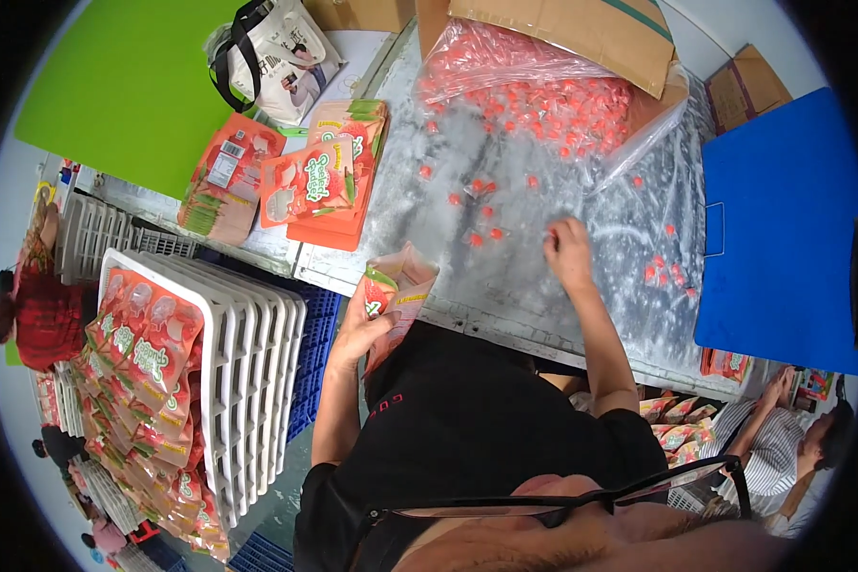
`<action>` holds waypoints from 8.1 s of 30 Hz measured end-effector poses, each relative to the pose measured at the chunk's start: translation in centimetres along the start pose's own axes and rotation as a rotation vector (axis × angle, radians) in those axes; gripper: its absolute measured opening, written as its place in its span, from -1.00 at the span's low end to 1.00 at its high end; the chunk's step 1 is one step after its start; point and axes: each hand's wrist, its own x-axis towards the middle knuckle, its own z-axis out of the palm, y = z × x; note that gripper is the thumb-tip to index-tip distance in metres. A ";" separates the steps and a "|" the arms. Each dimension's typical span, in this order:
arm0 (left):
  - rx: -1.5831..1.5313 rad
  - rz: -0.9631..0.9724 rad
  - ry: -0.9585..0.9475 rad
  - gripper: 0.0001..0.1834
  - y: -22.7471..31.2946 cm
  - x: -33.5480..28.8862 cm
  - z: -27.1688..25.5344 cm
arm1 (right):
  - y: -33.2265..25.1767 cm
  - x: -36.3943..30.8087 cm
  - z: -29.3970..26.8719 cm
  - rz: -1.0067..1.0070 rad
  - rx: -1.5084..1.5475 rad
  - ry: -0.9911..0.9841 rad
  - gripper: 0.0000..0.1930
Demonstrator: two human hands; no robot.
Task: Manually filling and sealing plastic bags with small items and organizing them onto trays.
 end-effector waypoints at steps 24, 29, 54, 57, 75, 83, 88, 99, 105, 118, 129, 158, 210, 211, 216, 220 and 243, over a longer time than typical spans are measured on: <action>-0.083 0.018 0.079 -0.25 0.8 -0.9 -0.6 | -2.9 10.2 8.6 -0.165 0.431 -0.145 -0.62; -0.066 -0.002 0.052 -0.19 0.6 -0.9 -0.9 | -3.9 10.3 9.6 -0.335 0.280 -0.379 -0.45; -0.003 0.019 0.078 -0.18 1.4 -1.0 -0.2 | -8.1 4.6 6.2 -0.622 0.159 -0.487 -0.47; 0.104 0.057 -0.003 -0.20 1.7 -0.4 0.5 | -7.0 2.3 6.9 -0.578 0.129 -0.367 -0.59; 0.963 0.476 0.223 0.03 0.4 3.9 5.3 | -18.2 9.0 0.7 -0.267 0.628 -0.251 -0.74; 0.912 0.494 0.373 0.08 0.3 4.1 6.7 | -19.6 8.3 1.3 0.265 1.195 -0.307 -0.67; 1.001 0.581 0.436 0.08 0.0 4.5 7.0 | -19.5 8.6 0.5 0.514 1.472 -0.363 -0.69; 0.724 0.565 0.439 0.13 0.5 5.6 7.6 | -19.4 9.5 -2.1 0.138 1.503 -0.379 -0.66; 0.058 0.475 0.403 0.10 0.2 4.4 7.2 | -10.3 15.3 5.7 -0.125 0.460 0.004 -0.65; 0.299 0.425 0.438 0.05 -1.5 3.0 4.7 | -2.4 12.6 12.8 -0.203 -0.006 -0.175 -0.48; 0.518 0.493 0.404 0.04 -0.9 2.1 4.1 | 0.8 8.3 5.1 0.115 0.305 -0.072 -0.45; 0.343 0.416 0.371 0.00 -0.7 2.2 4.2 | -6.3 10.0 9.1 -0.342 -0.005 -0.244 -0.35; 0.673 0.564 0.445 0.02 1.4 4.3 6.9 | -8.9 14.3 6.2 -0.158 0.220 0.108 -0.52; 0.663 0.544 0.442 0.02 1.6 4.1 6.7 | -6.3 15.5 7.9 -0.158 0.218 0.115 -0.52; 0.655 0.536 0.428 0.10 0.8 3.9 5.7 | 1.4 18.1 12.1 0.010 -0.217 -0.096 -0.43; 0.680 0.508 0.447 0.09 0.6 3.6 5.5 | -0.8 16.0 12.2 -0.023 -0.113 -0.264 -0.47; 0.576 0.462 0.402 0.02 0.5 1.9 4.6 | 1.5 7.5 6.6 -0.068 0.219 -0.220 -0.48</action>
